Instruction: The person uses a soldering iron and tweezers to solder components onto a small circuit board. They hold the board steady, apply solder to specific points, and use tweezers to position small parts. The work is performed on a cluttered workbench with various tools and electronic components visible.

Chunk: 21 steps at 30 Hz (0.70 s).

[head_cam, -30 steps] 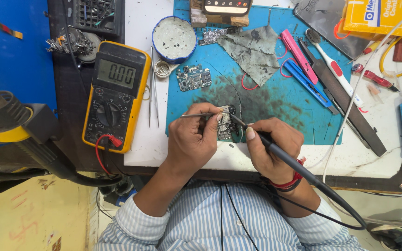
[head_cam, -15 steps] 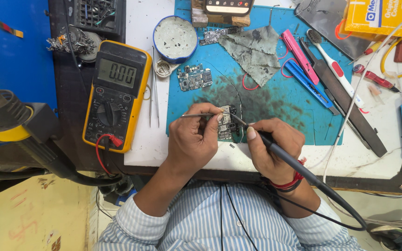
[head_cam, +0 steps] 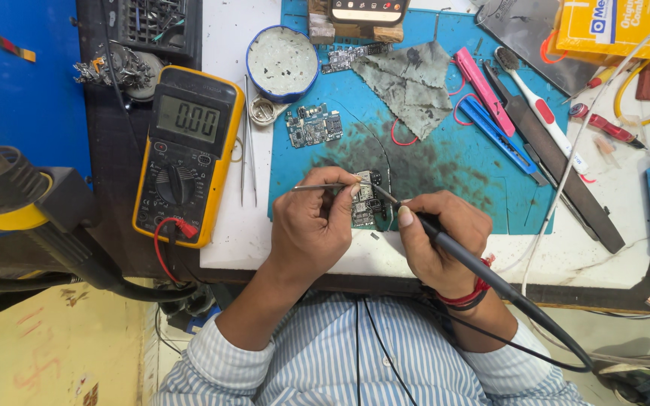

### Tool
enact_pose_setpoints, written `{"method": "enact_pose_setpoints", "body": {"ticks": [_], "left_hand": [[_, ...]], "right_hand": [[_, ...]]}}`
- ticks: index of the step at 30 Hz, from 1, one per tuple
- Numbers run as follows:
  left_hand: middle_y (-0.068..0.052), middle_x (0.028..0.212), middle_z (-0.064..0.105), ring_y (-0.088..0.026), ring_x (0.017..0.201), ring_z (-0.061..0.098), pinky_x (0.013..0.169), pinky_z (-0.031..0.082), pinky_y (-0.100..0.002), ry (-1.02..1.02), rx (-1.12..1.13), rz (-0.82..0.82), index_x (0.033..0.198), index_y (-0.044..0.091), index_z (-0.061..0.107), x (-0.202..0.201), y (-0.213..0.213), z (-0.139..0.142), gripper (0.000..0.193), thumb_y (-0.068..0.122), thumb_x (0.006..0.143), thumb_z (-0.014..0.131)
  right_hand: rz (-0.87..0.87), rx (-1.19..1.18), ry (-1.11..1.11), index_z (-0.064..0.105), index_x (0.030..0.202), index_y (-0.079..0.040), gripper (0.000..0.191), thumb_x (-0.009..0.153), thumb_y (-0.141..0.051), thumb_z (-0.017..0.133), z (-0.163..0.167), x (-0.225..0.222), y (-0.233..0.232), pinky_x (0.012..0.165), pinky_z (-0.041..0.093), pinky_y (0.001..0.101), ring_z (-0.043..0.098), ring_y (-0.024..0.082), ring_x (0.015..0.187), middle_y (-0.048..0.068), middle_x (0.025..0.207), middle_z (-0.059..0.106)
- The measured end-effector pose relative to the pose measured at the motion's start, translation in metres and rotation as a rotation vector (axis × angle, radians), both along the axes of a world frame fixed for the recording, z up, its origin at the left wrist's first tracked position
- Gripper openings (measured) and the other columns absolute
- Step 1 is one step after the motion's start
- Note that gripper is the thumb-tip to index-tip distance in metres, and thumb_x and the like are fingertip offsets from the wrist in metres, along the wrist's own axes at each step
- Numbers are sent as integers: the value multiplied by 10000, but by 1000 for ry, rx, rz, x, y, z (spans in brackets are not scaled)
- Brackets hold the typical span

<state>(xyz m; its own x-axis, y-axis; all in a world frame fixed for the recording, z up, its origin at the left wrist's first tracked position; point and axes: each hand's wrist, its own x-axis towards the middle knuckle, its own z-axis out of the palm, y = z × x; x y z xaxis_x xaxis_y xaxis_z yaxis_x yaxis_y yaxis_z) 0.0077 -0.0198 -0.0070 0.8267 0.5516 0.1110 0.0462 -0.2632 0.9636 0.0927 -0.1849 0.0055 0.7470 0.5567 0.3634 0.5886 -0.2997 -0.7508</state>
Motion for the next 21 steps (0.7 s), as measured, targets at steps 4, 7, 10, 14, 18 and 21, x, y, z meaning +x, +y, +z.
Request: {"method": "enact_pose_setpoints", "body": {"ticks": [4,7,10,14,18,21], "left_hand": [[-70,853,743,-75,627,680,542,510,-243,-20,24,-1,1050,23,667,0,0,0,72,11,984,693],[-64,832,739,-70,620,679,526,506,-239,-6,-5,2,1045,25,666,0,0,0,68,14,984,694],[-72,861,753,-77,623,681,538,509,-245,-18,21,8,1044,23,670,1,0,1,73,8,978,699],[-78,862,751,-88,609,675,538,506,-248,-2,38,10,1033,22,670,0,1,3,79,4,964,705],[-70,827,741,-90,611,682,538,508,-250,7,31,15,1033,24,673,0,1,2,80,6,963,706],[-70,812,741,-92,598,678,524,500,-254,14,23,22,1028,23,672,0,1,3,80,7,958,706]], "right_hand": [[1,-4,7,677,918,-5,69,924,-34,739,0,0,0,587,408,301,590,166,611,72,751,642],[-2,-6,1,675,914,-5,70,917,-35,738,1,0,0,579,402,302,584,165,600,73,743,640],[1,-14,9,674,921,-9,71,923,-40,738,2,0,0,586,413,301,592,166,609,68,741,637],[8,-18,19,676,923,-10,65,920,-42,732,3,0,-1,581,412,300,592,167,608,69,739,635],[4,-21,27,675,919,-8,67,920,-40,734,3,-1,0,577,413,300,588,166,600,64,724,628],[10,-3,24,674,917,-10,65,920,-40,731,3,-1,2,575,415,297,595,165,602,67,731,634]]}}
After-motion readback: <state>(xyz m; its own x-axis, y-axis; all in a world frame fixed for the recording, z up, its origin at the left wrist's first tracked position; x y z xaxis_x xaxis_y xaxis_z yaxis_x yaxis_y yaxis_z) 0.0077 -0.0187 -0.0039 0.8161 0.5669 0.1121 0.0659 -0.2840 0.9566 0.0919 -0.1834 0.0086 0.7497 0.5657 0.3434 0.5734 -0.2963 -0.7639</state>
